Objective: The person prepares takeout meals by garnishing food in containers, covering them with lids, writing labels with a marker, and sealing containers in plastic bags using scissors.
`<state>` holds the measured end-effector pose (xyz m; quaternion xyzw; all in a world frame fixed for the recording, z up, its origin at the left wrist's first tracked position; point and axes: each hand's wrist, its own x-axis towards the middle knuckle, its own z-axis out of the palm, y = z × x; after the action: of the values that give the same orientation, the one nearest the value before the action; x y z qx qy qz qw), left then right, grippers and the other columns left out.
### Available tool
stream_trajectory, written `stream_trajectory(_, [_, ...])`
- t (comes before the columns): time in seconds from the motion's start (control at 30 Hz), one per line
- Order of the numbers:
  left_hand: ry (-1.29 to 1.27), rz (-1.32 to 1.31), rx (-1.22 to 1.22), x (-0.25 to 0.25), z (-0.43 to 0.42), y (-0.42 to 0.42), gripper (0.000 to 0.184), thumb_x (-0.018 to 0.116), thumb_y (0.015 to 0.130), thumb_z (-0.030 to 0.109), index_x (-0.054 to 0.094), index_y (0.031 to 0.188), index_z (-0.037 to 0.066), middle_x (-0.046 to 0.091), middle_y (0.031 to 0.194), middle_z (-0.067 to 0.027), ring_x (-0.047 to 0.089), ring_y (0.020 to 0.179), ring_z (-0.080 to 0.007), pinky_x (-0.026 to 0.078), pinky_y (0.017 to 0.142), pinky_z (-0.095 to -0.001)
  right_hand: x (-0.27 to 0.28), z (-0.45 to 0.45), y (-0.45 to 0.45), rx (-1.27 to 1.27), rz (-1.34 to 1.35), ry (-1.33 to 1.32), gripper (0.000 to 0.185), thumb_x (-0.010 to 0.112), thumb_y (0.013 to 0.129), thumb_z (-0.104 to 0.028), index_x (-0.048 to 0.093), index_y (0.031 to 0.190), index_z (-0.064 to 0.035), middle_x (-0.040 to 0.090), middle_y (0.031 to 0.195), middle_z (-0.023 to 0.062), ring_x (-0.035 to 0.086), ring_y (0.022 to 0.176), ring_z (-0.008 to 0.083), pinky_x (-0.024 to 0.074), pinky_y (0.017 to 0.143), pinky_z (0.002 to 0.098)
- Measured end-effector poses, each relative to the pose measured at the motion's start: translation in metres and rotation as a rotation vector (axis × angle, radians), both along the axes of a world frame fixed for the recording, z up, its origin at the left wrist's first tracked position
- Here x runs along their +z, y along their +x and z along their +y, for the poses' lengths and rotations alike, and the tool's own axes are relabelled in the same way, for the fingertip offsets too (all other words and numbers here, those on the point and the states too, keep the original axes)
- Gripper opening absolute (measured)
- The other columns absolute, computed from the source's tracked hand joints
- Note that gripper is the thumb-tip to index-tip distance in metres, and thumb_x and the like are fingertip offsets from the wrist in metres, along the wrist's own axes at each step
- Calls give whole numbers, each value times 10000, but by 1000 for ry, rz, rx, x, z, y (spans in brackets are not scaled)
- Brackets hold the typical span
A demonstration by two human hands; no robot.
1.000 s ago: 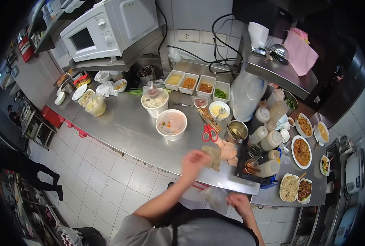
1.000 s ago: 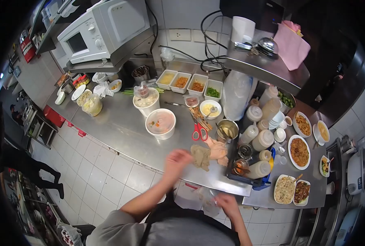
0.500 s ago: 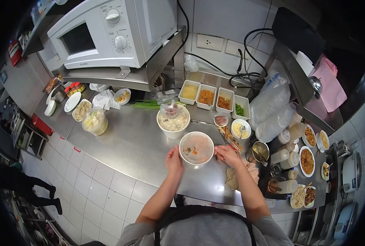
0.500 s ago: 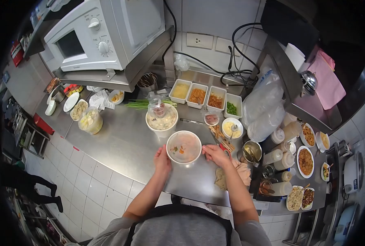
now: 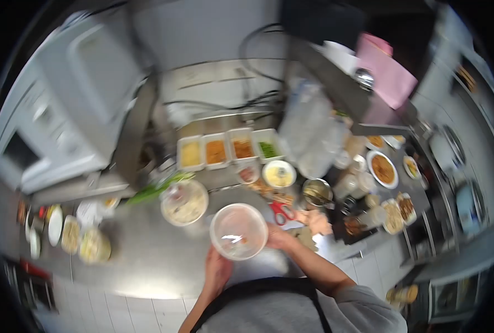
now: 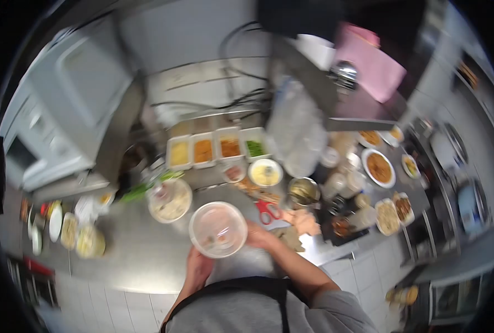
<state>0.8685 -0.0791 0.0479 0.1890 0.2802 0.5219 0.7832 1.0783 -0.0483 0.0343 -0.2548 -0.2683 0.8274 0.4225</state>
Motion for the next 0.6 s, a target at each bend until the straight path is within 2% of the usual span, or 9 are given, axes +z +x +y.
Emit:
stream_trajectory(0.1, [-41, 63, -31, 18, -6, -9, 389, 533, 875, 206, 462, 1202, 8, 551, 1153, -112, 542, 1048, -223, 422, 931, -361, 28, -17, -12, -27, 73, 76, 556, 564, 862, -370, 373, 1312, -103, 523, 1192, 65, 532, 1056, 171, 477, 870, 367])
stream_trajectory(0.2, [-96, 125, -50, 18, -17, -20, 488, 449, 914, 355, 404, 1255, 10, 489, 1226, -143, 495, 1115, -252, 420, 940, -399, 23, -24, -4, -41, -92, 68, 470, 560, 880, -311, 407, 1267, -93, 561, 1029, 24, 577, 880, 109, 519, 697, 279])
stream_trajectory(0.3, [-160, -94, -35, 52, -26, -16, 664, 416, 893, 516, 325, 1332, 26, 410, 1309, -128, 442, 1168, -277, 387, 968, -424, 33, -39, 0, -11, -168, 138, 404, 559, 885, -253, 434, 1228, -80, 559, 968, 7, 576, 827, 82, 512, 620, 248])
stream_trajectory(0.37, [-211, -62, -52, 43, -29, -19, 650, 438, 888, 502, 329, 1335, 43, 413, 1310, -132, 447, 1163, -273, 400, 956, -419, 35, -49, 4, -35, -279, 169, 413, 554, 886, -217, 419, 1249, -72, 573, 936, 18, 582, 813, 90, 508, 576, 249])
stream_trajectory(0.47, [-285, -3, -74, 20, -33, -38, 632, 471, 881, 480, 335, 1341, 68, 418, 1313, -138, 454, 1155, -268, 419, 938, -411, 57, -64, 32, 118, -624, 385, 407, 556, 872, -181, 438, 1240, -53, 593, 920, 45, 590, 820, 124, 508, 633, 265])
stream_trajectory(0.5, [-311, 18, -77, 17, -35, -38, 627, 482, 878, 473, 337, 1342, 77, 420, 1314, -140, 456, 1153, -266, 426, 932, -409, 71, -70, 50, 125, -984, 736, 395, 563, 856, -159, 471, 1222, -44, 603, 986, 79, 598, 842, 165, 500, 712, 282])
stream_trajectory(0.53, [-337, 40, -77, 18, -38, -33, 623, 493, 876, 466, 339, 1344, 85, 422, 1315, -142, 459, 1150, -264, 432, 925, -406, 88, -76, 72, 48, -974, 751, 378, 564, 857, -164, 487, 1206, -43, 603, 1003, 84, 599, 854, 173, 495, 733, 286])
stream_trajectory(0.57, [-237, 126, -45, 38, -41, -24, 691, 491, 860, 506, 267, 1385, 118, 307, 1410, -95, 353, 1252, -266, 323, 1031, -421, 107, -84, 100, -27, -961, 768, 362, 565, 859, -170, 504, 1191, -41, 604, 1021, 89, 600, 866, 180, 489, 754, 289])
stream_trajectory(0.6, [-200, 232, 47, 43, -42, -18, 659, 506, 862, 472, 300, 1368, 103, 365, 1360, -109, 408, 1193, -257, 369, 980, -405, 127, -91, 130, -97, -944, 787, 346, 566, 861, -175, 520, 1176, -39, 604, 1038, 94, 601, 878, 188, 484, 775, 292])
